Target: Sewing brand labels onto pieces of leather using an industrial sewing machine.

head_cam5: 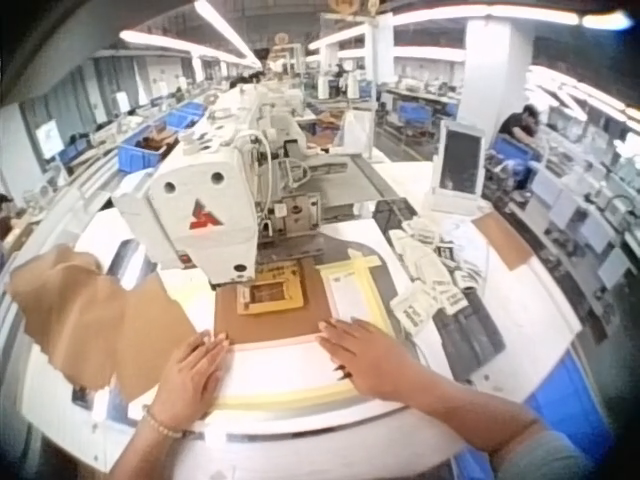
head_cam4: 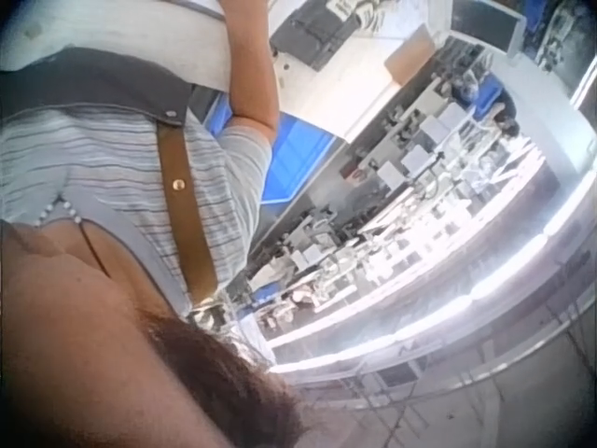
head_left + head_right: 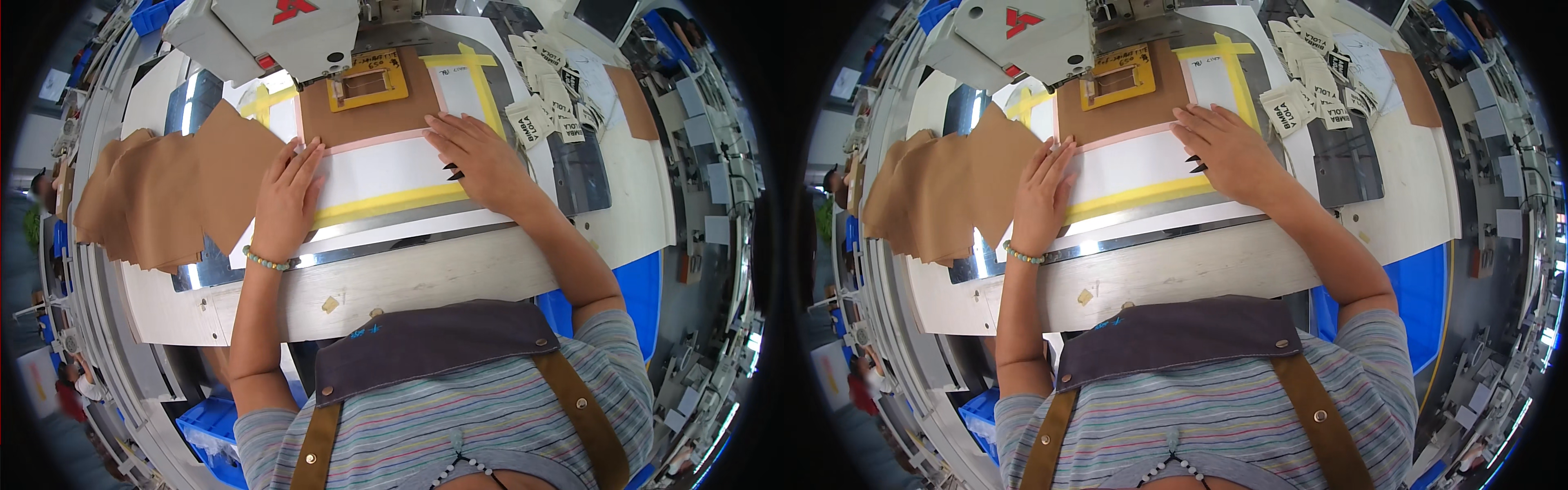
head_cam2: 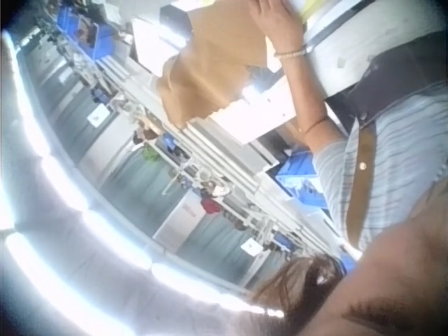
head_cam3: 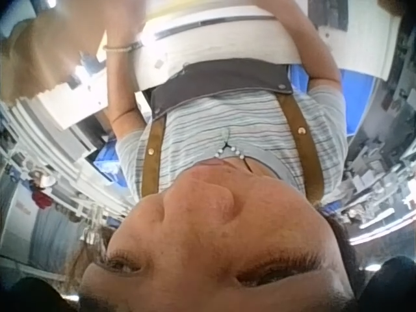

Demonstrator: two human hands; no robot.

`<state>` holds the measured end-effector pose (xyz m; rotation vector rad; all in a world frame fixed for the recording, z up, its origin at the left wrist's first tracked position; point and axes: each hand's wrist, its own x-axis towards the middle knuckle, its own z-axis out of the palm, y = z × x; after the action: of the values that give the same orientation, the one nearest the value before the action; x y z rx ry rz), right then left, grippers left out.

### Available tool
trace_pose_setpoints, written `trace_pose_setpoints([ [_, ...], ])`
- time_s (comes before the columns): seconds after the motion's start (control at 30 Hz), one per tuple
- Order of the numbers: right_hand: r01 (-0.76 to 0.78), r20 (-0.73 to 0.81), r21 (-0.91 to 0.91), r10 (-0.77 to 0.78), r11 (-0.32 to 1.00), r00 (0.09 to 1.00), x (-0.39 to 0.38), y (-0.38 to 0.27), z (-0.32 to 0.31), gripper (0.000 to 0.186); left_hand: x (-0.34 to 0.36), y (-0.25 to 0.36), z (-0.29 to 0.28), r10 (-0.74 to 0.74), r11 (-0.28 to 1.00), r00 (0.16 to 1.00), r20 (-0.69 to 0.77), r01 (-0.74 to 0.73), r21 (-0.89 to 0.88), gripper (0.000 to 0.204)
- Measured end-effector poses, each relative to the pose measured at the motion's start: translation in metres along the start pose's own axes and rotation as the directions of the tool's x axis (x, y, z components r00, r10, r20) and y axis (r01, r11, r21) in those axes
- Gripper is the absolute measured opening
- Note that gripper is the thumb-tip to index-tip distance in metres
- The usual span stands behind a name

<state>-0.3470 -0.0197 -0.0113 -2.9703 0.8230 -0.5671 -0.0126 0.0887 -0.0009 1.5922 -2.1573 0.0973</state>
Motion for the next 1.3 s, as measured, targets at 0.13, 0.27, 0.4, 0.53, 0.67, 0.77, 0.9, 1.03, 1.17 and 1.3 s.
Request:
trace_pose_setpoints([
  [0.13,-0.015,0.001,-0.012,0.015,1.000,1.000,-0.003,0.000,-0.003,0.046,0.001,-0.001,0.001,0.005,1.000,1.000,0.018,-0.005,-0.001,0.046],
  [0.27,-0.034,-0.024,0.005,0.034,0.999,0.999,-0.002,-0.001,-0.005,0.045,0.001,-0.001,0.001,0.005,1.000,1.000,-0.003,-0.005,-0.019,0.046],
  [0.4,-0.024,-0.101,0.125,0.037,0.992,0.994,0.000,0.000,-0.002,0.045,-0.003,-0.001,0.000,0.006,0.999,1.000,-0.017,-0.006,0.038,0.045],
  [0.53,-0.022,-0.109,0.103,0.033,0.994,0.993,-0.003,0.002,0.003,0.044,-0.001,0.002,-0.001,0.008,0.994,1.000,-0.028,-0.005,0.107,0.044],
  [0.67,-0.011,-0.129,0.101,0.024,0.995,0.991,-0.005,0.003,0.005,0.043,-0.002,0.002,0.002,0.013,0.994,0.999,-0.032,-0.009,0.106,0.043],
  [0.77,0.008,-0.148,0.064,0.001,0.998,0.989,-0.005,0.003,0.002,0.037,-0.001,0.005,0.002,-0.035,0.997,0.999,-0.021,0.036,0.074,0.041],
  [0.9,0.050,-0.163,-0.046,-0.057,0.998,0.985,-0.004,0.007,0.002,0.034,-0.001,0.001,0.001,-0.007,1.000,1.000,-0.019,0.007,0.031,0.039],
  [1.03,-0.421,-0.060,0.273,0.452,0.865,0.890,0.001,0.000,-0.071,0.039,-0.004,-0.002,0.000,-0.035,0.999,0.999,-0.010,0.035,0.012,0.039],
  [1.17,-0.531,-0.207,0.175,0.558,0.829,0.803,-0.024,0.023,-0.133,0.031,-0.001,0.000,0.001,-0.015,1.000,1.000,-0.021,0.015,-0.025,0.039],
  [1.3,-0.757,0.172,-0.027,0.749,0.652,0.639,-0.029,0.041,-0.135,0.037,-0.007,-0.002,0.001,-0.010,1.000,1.000,-0.025,0.011,0.013,0.040],
])
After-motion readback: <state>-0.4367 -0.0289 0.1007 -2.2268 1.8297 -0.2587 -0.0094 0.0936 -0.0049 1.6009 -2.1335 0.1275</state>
